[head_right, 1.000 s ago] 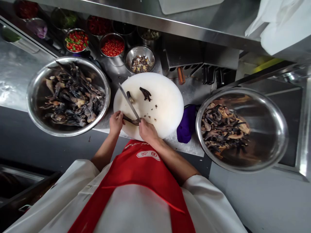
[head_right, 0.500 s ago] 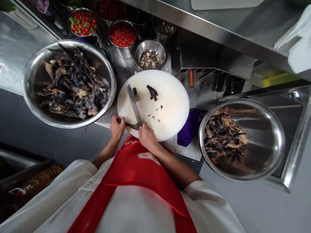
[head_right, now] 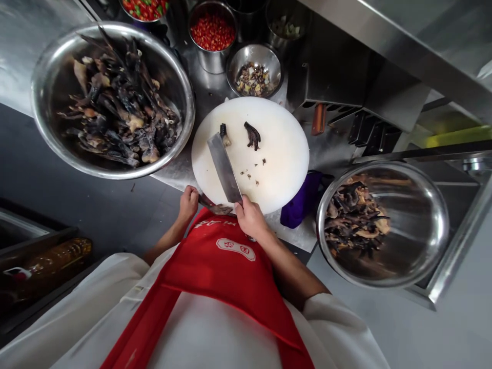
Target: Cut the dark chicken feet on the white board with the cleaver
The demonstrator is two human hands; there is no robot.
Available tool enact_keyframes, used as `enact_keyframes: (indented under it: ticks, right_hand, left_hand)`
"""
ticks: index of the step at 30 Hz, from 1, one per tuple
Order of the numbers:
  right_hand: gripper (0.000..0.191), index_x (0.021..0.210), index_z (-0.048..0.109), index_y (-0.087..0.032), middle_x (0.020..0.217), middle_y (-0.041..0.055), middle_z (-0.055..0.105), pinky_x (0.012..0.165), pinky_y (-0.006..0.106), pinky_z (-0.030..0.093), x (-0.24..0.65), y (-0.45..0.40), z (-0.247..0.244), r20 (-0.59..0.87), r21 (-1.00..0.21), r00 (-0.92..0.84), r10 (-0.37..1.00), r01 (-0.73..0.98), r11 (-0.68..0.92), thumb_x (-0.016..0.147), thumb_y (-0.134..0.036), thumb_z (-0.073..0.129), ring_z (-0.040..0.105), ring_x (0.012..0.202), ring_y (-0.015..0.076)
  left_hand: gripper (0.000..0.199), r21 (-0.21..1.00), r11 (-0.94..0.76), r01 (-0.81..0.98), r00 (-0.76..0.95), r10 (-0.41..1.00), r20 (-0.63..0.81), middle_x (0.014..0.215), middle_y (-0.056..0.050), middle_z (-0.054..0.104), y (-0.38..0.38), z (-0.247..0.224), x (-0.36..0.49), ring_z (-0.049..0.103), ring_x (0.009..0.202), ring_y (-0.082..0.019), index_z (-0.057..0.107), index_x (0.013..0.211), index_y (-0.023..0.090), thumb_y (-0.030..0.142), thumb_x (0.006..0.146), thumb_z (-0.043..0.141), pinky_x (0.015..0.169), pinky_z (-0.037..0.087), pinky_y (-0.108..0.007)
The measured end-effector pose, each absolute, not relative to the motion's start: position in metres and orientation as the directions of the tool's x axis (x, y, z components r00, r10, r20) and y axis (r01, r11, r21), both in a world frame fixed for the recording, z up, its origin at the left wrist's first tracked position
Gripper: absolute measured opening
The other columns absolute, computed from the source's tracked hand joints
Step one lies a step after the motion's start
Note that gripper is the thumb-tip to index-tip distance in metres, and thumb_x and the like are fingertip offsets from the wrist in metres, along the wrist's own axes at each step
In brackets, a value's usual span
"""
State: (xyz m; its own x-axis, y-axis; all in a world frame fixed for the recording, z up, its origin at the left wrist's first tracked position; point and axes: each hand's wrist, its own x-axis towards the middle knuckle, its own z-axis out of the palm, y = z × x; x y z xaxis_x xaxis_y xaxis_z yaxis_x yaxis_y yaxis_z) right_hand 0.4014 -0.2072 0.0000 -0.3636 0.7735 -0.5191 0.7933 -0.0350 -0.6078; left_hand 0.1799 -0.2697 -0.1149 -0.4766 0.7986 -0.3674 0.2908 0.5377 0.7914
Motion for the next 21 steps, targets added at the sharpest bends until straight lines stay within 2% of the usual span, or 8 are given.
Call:
enact_keyframes:
  ticks: [3,9,17,21]
  right_hand:
    - [0.024,0.096,0.052,-0.02,0.079,0.0075,0.069,0.067,0.029,0.045,0.407,-0.223,-0.004,-0.502,-0.591,-0.355,0.789,0.807,-0.013,0.094,-0.036,0.034,0.064,0.075,0.0227]
    - [0.03,0.105,0.051,-0.016,0.091,0.0123,0.069,0.075,0.033,0.044,0.4,-0.236,-0.018,-0.425,-0.506,-0.357,0.832,0.856,0.109,0.096,-0.033,0.029,0.065,0.084,0.0262]
    - [0.03,0.108,0.051,-0.016,0.093,0.0125,0.069,0.073,0.031,0.043,0.389,-0.236,0.004,-0.421,-0.43,-0.372,0.827,0.885,0.179,0.098,-0.031,0.026,0.065,0.086,0.0253]
    - [0.026,0.105,0.051,-0.014,0.084,0.0111,0.069,0.069,0.029,0.042,0.38,-0.242,-0.008,-0.501,-0.363,-0.391,0.772,0.905,0.223,0.098,-0.027,0.029,0.065,0.079,0.0231]
  left_hand:
    - [0.012,0.826,0.51,0.24,-0.542,0.776,-0.322,0.066,0.002,0.049,-0.263,-0.123,0.195,0.045,0.063,-0.013,0.045,0.077,0.021,0.027,0.085,0.039,0.062,0.034,-0.025]
    - [0.005,0.776,0.581,0.245,-0.645,0.695,-0.317,0.069,0.002,0.049,-0.262,-0.13,0.205,0.045,0.064,-0.014,0.045,0.079,0.022,0.023,0.083,0.041,0.062,0.032,-0.025]
    - [0.006,0.753,0.614,0.238,-0.704,0.643,-0.302,0.068,0.002,0.049,-0.262,-0.126,0.211,0.045,0.064,-0.015,0.045,0.077,0.022,0.02,0.082,0.042,0.064,0.033,-0.026]
    - [0.005,0.755,0.618,0.221,-0.699,0.64,-0.32,0.067,0.002,0.049,-0.26,-0.125,0.211,0.045,0.064,-0.015,0.045,0.076,0.023,0.021,0.081,0.043,0.064,0.032,-0.026]
